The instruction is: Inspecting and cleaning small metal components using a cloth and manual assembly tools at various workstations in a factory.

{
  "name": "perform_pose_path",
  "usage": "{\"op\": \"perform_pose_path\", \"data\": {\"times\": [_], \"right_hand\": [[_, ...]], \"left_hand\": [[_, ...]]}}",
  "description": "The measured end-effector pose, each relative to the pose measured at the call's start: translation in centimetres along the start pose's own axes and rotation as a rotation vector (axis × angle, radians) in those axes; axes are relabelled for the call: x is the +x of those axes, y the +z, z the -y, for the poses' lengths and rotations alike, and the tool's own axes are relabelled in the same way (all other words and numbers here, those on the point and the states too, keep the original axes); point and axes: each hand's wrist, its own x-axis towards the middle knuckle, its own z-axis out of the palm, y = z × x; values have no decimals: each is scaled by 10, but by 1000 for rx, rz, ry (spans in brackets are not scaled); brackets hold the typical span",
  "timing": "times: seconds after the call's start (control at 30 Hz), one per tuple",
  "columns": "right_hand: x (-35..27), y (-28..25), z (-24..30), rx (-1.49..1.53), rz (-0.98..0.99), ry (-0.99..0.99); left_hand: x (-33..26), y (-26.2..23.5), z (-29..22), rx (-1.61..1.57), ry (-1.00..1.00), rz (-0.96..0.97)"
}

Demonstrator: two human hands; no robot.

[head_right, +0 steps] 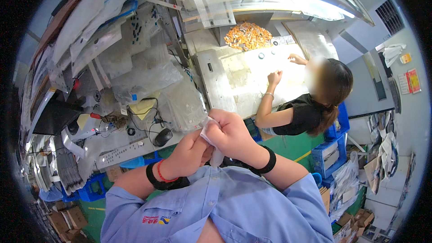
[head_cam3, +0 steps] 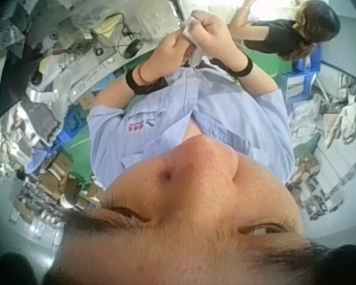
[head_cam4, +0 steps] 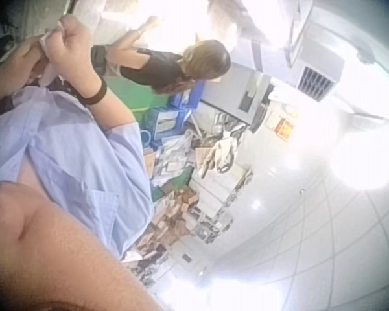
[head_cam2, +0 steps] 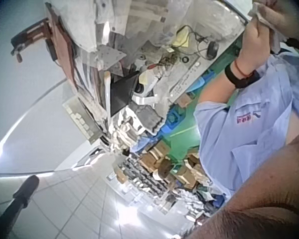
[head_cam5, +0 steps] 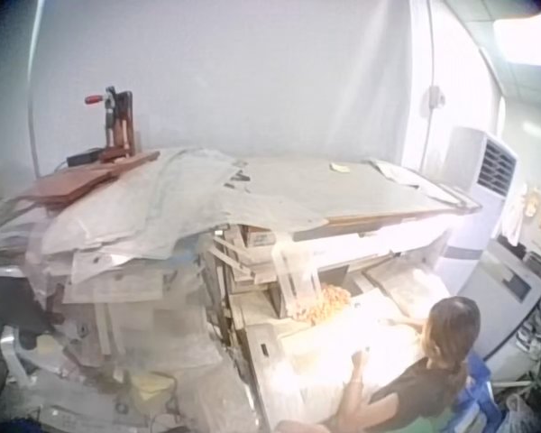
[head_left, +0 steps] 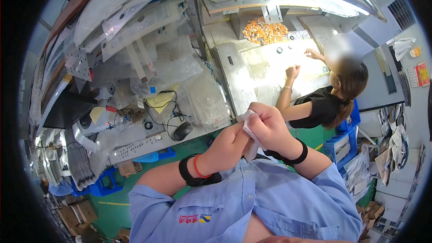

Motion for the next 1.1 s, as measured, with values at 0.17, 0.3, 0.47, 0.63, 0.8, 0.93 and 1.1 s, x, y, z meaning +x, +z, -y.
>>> {"op": "perform_pose_path", "data": {"times": [0.17, 0.3, 0.47, 0.63, 0.8, 0.93, 1.1], "right_hand": [[-2, 4, -9, 47, 27, -38], [-9, 9, -9, 119, 15, 3], [-13, 3, -3, 41, 84, -76], [-14, -2, 8, 91, 138, -173], [-18, -6, 5, 136, 209, -248], [-21, -4, 2, 334, 210, -286], [-20, -6, 17, 328, 63, -255]], "left_hand": [[-5, -2, -1, 74, 21, -32], [-9, -1, 0, 81, 4, -21], [-14, 2, -12, -176, -146, 87], [-20, 2, -25, -340, -261, 206], [-21, 7, -37, -461, -369, 298], [-21, 10, -38, -526, -372, 351], [-22, 15, -37, -201, -39, 237]]}}
